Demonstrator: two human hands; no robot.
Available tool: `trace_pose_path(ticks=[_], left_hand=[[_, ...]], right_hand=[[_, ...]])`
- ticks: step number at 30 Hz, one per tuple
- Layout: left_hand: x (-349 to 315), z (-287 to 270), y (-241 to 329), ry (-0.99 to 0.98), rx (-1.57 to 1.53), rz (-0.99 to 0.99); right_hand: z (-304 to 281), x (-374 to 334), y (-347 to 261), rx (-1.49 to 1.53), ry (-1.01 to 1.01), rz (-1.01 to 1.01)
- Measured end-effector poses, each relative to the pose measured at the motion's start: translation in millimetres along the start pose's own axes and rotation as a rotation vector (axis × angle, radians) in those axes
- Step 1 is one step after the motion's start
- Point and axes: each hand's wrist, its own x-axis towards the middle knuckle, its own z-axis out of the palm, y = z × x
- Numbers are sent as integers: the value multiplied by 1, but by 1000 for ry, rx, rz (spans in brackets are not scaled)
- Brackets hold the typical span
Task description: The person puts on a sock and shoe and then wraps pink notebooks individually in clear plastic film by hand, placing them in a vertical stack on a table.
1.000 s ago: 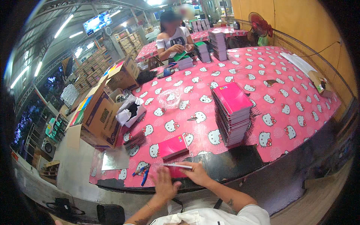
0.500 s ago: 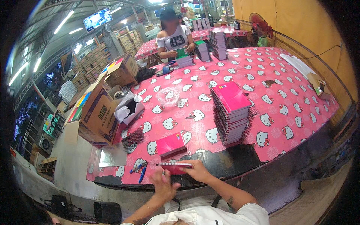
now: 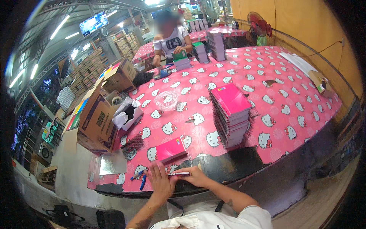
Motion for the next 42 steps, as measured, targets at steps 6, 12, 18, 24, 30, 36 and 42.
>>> trace_pose_path(ticks=[6,12,18,24,30,36,42], left_hand=[[-1,15,5,281,-44,109],[8,0,18,218,-144,74],[49,-42,-14,155,-245,195],[16,-10,9,205,-136,156],[28,-8,10,71,-71,142],[48,-45,11,227,-146,128],[62,-63,1,-170,-160,120]], right_hand=[[5,0,1,61,-25,5],[2,2,-8,-4,37,-30],[2,1,5,-17,61,-71],[5,-2,7,-27,63,-38],[2,3,4,-95,-11,44],[-1,8,21,-198,57,-221],[-11,16,8,-207,-64,-128]])
